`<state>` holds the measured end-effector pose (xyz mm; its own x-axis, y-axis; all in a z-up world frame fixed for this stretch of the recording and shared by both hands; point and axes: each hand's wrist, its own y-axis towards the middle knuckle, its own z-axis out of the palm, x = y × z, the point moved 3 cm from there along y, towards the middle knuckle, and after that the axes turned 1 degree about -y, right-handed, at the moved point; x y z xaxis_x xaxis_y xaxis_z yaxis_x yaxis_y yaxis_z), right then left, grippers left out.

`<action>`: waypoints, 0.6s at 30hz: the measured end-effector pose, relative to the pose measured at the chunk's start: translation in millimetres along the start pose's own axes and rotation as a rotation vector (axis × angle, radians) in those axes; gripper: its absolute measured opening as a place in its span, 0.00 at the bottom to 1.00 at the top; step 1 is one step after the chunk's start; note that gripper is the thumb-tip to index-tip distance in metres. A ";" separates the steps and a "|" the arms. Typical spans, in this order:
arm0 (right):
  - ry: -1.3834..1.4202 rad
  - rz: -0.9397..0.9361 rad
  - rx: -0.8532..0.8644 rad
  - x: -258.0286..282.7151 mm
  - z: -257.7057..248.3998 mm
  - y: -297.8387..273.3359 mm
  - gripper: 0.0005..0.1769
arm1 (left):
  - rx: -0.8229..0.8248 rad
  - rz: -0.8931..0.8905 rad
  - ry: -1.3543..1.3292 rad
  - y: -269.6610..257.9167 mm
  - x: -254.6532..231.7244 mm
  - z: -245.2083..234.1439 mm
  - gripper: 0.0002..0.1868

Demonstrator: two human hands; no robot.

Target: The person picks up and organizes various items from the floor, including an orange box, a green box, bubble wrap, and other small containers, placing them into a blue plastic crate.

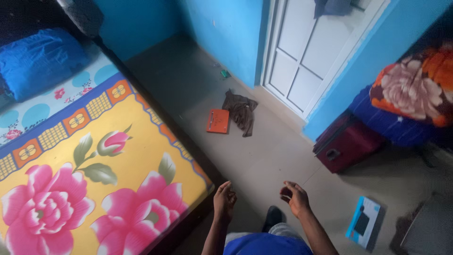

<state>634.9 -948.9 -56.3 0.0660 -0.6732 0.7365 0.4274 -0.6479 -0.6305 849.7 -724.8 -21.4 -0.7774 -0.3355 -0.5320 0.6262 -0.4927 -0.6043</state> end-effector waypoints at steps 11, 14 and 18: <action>-0.028 -0.010 0.065 133.5 -3.0 149.8 0.13 | -0.013 0.007 0.063 89.2 35.2 122.2 0.12; -0.096 0.045 0.106 133.5 19.2 169.1 0.13 | -0.059 0.017 0.031 123.1 30.2 140.6 0.11; -0.166 0.095 0.134 142.8 44.6 202.7 0.13 | -0.133 -0.067 0.099 167.3 11.3 169.9 0.12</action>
<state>771.2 -1160.5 -68.0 0.2540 -0.6541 0.7125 0.5270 -0.5241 -0.6690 935.6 -947.5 -27.7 -0.8123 -0.2210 -0.5398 0.5803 -0.3988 -0.7101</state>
